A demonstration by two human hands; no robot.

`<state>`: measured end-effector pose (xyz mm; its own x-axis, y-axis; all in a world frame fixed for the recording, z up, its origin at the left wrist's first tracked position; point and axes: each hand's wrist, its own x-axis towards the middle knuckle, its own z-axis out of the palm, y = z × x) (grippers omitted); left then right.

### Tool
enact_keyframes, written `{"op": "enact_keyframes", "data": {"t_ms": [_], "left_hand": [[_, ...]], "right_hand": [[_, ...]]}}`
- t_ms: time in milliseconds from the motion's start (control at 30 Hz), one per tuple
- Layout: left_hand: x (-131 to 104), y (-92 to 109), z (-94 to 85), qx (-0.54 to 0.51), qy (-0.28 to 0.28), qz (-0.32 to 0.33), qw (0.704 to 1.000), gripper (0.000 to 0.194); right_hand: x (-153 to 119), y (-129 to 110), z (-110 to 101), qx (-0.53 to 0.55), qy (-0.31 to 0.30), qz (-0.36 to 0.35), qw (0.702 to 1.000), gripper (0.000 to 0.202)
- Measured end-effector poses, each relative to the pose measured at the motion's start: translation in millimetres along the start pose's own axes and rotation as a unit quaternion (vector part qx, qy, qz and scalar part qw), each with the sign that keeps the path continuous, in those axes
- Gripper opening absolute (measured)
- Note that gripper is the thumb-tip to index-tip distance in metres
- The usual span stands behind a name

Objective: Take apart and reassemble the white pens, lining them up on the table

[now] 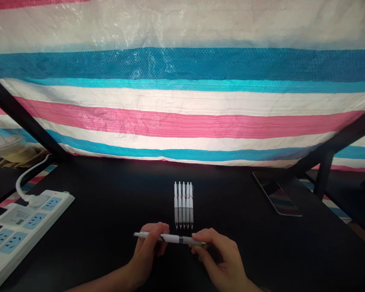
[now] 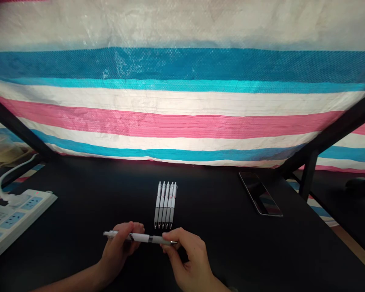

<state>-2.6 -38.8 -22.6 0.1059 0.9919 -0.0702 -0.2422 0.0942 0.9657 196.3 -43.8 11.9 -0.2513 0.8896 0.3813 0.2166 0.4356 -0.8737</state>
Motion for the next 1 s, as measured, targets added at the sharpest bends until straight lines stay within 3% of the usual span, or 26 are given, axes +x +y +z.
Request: {"op": "enact_keyframes", "data": {"t_ms": [267, 333, 500, 667, 767, 933, 1000], "left_hand": [[0.2, 0.7, -1.0, 0.041, -0.003, 0.004, 0.999, 0.053], [0.1, 1.7, -1.0, 0.044, -0.014, 0.012, 0.999, 0.053], [-2.7, 6.2, -0.3, 0.094, -0.03, 0.041, 0.994, 0.054], [-2.5, 4.9, -1.4, 0.115, -0.003, 0.034, 0.993, 0.053], [-0.6, 2.2, -1.7, 0.074, 0.019, 0.016, 0.997, 0.052], [-0.4, 1.6, -0.1, 0.049, 0.017, 0.0, 0.999, 0.051], [-0.6, 2.0, -0.1, 0.056, 0.008, 0.003, 0.998, 0.052]], "right_hand": [[-3.3, 2.2, -1.8, -0.067, -0.015, -0.01, 0.998, 0.013], [-2.6, 2.1, -2.9, -0.092, -0.052, -0.012, 0.994, 0.008], [0.1, -0.8, -5.0, -0.084, -0.173, 0.004, 0.981, 0.038], [-2.5, -10.7, -6.5, -0.109, -0.108, 0.052, 0.987, 0.019], [-2.9, -10.7, -5.4, -0.095, -0.11, 0.094, 0.985, 0.008], [0.7, -1.9, -4.9, -0.016, -0.159, 0.114, 0.98, 0.03], [1.0, 0.4, -4.3, -0.021, -0.162, 0.112, 0.98, 0.027]]}}
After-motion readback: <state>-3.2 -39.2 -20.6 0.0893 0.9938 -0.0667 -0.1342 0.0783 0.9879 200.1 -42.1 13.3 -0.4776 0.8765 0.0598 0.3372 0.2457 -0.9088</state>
